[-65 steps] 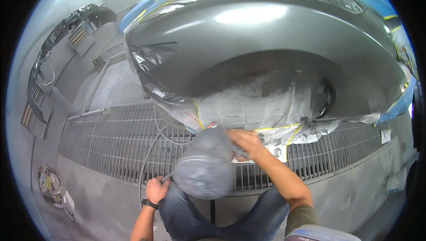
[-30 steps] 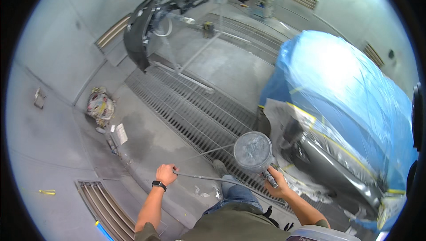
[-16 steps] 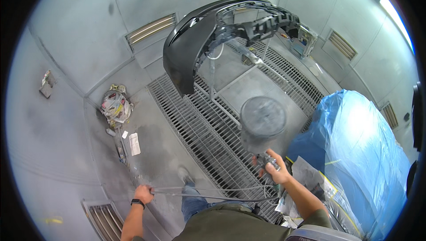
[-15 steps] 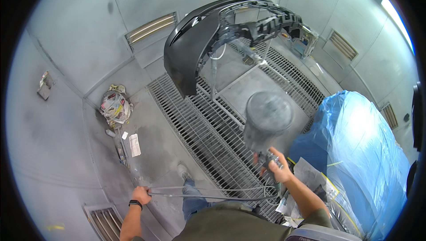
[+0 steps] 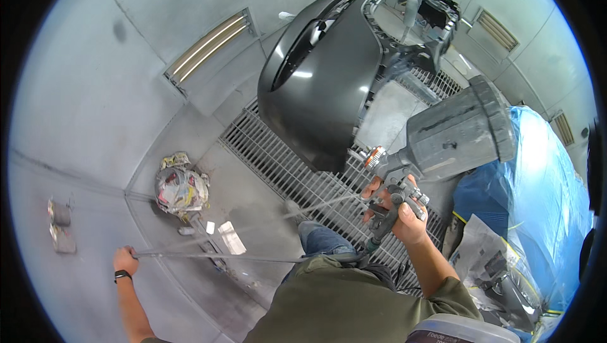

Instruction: The person uses a spray gun to apply gray paint to a car bumper mounted on a stand in a paint booth. They move around the bumper to cover different sections, including the top, sides, and lower edges, while the rest of the vehicle is masked with blue plastic.

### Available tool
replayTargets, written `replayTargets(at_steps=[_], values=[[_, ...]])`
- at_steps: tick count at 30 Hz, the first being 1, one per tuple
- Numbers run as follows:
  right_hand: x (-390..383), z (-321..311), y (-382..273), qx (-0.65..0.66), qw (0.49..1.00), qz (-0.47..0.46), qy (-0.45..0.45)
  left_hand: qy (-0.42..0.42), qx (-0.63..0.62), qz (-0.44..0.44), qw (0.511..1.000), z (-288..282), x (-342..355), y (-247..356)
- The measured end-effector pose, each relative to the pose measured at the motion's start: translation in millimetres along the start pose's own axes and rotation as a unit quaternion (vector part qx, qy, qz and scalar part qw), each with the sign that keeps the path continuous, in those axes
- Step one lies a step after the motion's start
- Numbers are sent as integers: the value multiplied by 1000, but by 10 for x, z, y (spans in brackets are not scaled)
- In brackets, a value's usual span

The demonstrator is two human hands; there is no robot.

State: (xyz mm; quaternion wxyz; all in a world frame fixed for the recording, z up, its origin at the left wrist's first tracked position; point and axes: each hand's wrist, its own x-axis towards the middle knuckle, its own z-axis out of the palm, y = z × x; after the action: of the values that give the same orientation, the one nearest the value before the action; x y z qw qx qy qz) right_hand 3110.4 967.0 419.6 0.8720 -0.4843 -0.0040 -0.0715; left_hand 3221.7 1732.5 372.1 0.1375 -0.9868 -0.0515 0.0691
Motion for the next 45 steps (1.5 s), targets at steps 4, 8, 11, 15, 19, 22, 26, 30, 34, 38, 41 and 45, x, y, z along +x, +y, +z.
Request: replayTargets(at_steps=[4, 8, 11, 15, 19, 22, 26, 30, 34, 38, 41, 45], values=[[940, 283, 372, 48, 999, -20, 8, 16, 11, 6, 1000, -361, 1297, -78], [1702, 502, 597, 34, 998, -38, 36, -17, 16, 132, 991, -228, 2496, 95], [2045, 671, 594, 15, 997, -61, 53, -57, -6, 192, 980, 174, 3334, 487], [2273, 888, 520, -81, 987, -94, 98, -112, -49, 344, 931, 560, 4313, 1248], [2424, 1373, 600, -87, 949, -181, 244, -214, 39, 422, 880, 778, 5338, 2269], [2577, 1895, 711, -180, 901, -177, 353, -200, 40, 489, 848, 844, 6167, 3071], [2962, 2629, 1071, -163, 817, -241, 498, -125, 22, 609, 783, 641, 7011, 3996], [3356, 3058, 1128, -189, 760, -249, 569, -75, -4, 671, 738, 188, 7524, 4788], [3676, 3240, 1157, -185, 728, -262, 605, -48, 14, 724, 688, -164, 7811, 5505], [3974, 3218, 1270, -192, 701, -285, 625, -38, 43, 770, 636, -455, 7955, 6224], [4160, 3073, 1298, -193, 703, -271, 628, -40, 97, 780, 617, -648, 8056, 6526], [4526, 2651, 1251, -131, 700, -275, 646, -45, 158, 778, 607, -925, 8443, 6864]])
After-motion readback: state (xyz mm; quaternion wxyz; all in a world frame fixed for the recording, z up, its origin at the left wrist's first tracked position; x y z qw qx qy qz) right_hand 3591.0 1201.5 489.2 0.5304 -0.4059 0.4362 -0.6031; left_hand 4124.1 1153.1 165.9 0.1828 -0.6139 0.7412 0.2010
